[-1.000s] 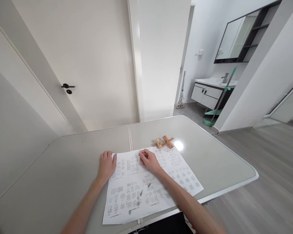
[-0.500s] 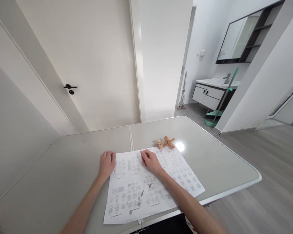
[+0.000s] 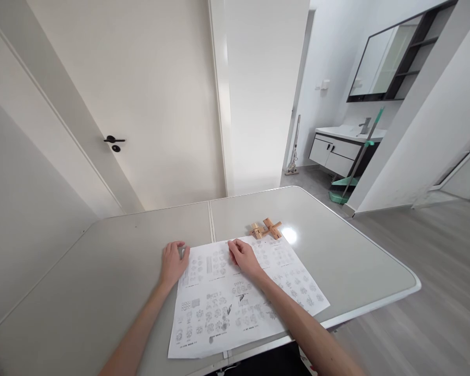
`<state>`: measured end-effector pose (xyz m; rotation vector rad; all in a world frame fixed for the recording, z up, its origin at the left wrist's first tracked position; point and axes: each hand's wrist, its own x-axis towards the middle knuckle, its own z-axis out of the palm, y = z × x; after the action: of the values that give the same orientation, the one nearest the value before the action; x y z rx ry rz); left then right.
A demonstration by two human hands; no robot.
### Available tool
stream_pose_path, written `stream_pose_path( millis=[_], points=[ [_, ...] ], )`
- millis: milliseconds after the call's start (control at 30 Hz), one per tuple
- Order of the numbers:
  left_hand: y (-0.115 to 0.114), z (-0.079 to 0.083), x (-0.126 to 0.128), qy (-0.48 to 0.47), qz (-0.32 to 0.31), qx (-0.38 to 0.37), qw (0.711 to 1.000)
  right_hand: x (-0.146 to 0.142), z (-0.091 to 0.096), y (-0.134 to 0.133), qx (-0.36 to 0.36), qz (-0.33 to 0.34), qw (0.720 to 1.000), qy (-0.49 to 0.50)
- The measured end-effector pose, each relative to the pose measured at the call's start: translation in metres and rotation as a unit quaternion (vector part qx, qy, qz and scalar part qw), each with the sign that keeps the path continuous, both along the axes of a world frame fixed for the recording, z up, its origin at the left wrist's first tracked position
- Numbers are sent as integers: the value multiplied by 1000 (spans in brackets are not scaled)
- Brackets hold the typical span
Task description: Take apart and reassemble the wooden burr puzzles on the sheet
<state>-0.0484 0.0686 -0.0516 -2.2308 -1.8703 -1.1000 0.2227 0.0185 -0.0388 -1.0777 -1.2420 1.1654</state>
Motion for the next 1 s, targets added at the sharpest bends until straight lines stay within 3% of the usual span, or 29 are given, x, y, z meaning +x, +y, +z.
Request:
stream_pose_path(
  millis=[167,300,500,733,1000],
  points=[
    [1,0,-1,-10,-5,1,1000,9,4,6,-28,-23,990,136],
    [1,0,-1,-14,-6,0,1000,26,5,12,-26,-47,951,304],
    [2,-2,-2,-13,-6,-7,1000,54,-5,22,-29,-61,895,441],
    [2,-2,-2,-15,-7,-3,1000,66,-18,31,-14,-133,892,432],
    [1,0,-1,-21,-11,1,1000,59,-12,30,5,-187,923,336]
  ],
)
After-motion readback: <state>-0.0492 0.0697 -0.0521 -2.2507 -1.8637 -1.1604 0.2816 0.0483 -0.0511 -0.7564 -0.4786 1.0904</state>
